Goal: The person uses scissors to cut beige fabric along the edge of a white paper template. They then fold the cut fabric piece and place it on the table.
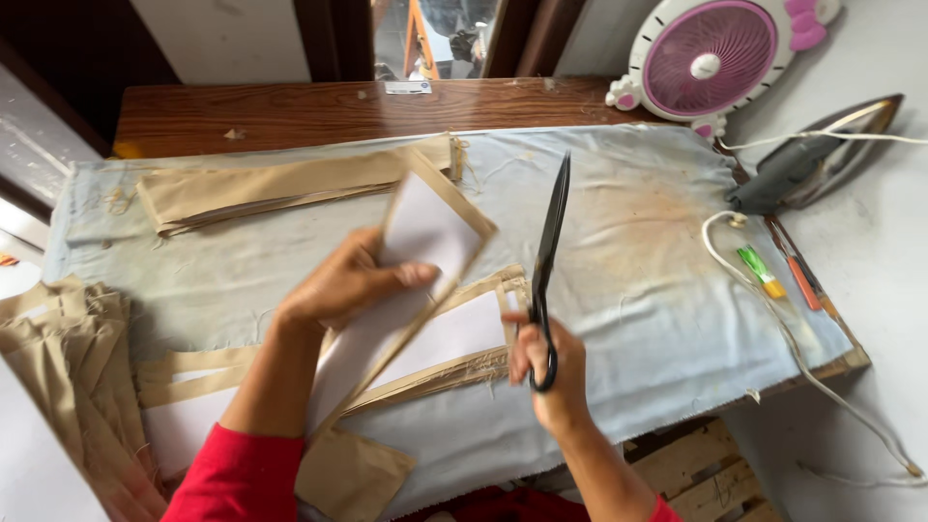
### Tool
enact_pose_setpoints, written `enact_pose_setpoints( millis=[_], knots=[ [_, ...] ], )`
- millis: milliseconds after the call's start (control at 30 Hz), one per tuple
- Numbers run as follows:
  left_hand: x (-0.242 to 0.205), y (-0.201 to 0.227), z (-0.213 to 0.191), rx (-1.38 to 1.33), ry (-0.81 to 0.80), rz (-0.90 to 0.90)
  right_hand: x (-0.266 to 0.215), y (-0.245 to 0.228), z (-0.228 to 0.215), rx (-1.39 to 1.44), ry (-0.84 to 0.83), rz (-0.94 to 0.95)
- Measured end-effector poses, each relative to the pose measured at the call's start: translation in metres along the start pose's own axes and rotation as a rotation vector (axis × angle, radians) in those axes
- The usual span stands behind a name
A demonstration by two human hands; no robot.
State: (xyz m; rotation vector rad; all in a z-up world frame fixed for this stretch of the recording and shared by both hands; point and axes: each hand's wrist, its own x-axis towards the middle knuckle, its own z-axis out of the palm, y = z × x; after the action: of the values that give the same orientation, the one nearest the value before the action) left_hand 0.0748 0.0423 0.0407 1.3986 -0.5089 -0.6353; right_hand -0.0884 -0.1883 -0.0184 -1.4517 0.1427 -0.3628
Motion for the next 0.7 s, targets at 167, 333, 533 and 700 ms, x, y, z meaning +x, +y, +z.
enact_pose_setpoints(
  millis=[167,333,533,700],
  knots=[
    [0.005,-0.005,0.045,-0.070,-0.014,-0.135,0.058,-0.014,0.017,0.231,0.146,-0.050],
    [-0.027,-0.020,0.014,0.055,-0.225,-0.338,0.083,-0.021,0.003,0.231,0.268,-0.078],
    [-0.062,0.035,-0.069,0.365,0.203,-0.447,0.073,0.005,-0.009,0.229,0.417,-0.025],
    [-0.057,0.001,-0.091,1.019,0.541,-0.040,0.049,0.025,0.033,0.307,0.389,0.156]
  ],
)
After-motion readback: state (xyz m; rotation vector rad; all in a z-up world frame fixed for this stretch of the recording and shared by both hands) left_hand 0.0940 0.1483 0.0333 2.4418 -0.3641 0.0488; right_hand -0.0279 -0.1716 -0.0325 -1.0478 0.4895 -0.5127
